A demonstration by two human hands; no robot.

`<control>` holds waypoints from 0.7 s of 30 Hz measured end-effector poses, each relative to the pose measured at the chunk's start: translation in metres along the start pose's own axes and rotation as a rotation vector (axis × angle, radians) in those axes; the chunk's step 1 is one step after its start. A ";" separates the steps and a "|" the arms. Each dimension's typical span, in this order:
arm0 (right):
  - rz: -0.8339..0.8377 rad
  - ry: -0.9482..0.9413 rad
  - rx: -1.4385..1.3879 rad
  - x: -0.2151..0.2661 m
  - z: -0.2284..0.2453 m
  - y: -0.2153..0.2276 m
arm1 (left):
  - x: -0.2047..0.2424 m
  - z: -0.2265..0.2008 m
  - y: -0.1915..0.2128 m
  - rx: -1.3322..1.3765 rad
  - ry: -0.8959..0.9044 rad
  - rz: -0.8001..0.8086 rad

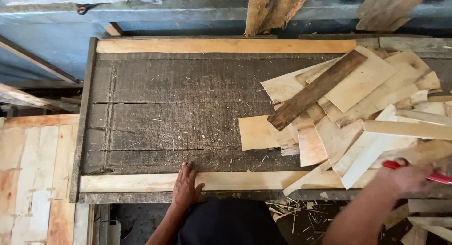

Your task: Measuring and sorting thin wood pieces on a workbench.

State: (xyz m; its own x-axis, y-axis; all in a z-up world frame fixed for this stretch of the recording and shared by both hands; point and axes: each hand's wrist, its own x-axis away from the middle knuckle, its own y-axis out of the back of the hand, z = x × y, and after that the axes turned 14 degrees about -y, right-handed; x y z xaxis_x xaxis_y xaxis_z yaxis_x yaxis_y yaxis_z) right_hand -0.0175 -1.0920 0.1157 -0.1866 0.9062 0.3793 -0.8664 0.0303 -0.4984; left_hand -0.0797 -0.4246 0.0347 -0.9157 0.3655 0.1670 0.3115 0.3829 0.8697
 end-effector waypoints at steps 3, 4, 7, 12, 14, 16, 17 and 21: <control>-0.033 0.031 0.056 0.045 -0.015 -0.010 | -0.001 0.001 0.000 -0.007 0.004 0.004; -0.034 0.032 0.057 0.050 -0.018 -0.011 | 0.000 0.001 0.001 -0.006 0.004 0.005; 0.042 0.162 0.153 0.052 -0.026 -0.009 | 0.000 0.005 0.002 0.022 -0.002 0.010; 0.167 0.451 0.198 0.013 -0.021 0.003 | 0.004 0.016 -0.007 0.046 -0.059 -0.038; 0.156 0.501 0.230 0.018 -0.013 -0.001 | 0.003 0.014 -0.003 0.049 -0.069 -0.034; 0.142 0.551 0.267 0.022 -0.006 -0.006 | 0.005 0.013 -0.002 0.053 -0.076 -0.025; 0.106 0.524 0.223 0.024 -0.003 -0.010 | 0.005 0.013 -0.002 0.060 -0.085 -0.036; 0.114 0.294 -0.002 0.044 0.020 -0.033 | 0.004 0.011 0.001 0.088 -0.070 -0.032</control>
State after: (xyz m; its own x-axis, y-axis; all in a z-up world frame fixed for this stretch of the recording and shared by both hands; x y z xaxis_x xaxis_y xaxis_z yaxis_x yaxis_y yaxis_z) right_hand -0.0067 -1.0613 0.1640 -0.1401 0.9870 0.0792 -0.8465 -0.0779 -0.5267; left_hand -0.0803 -0.4135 0.0311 -0.9066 0.4090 0.1039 0.3059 0.4675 0.8294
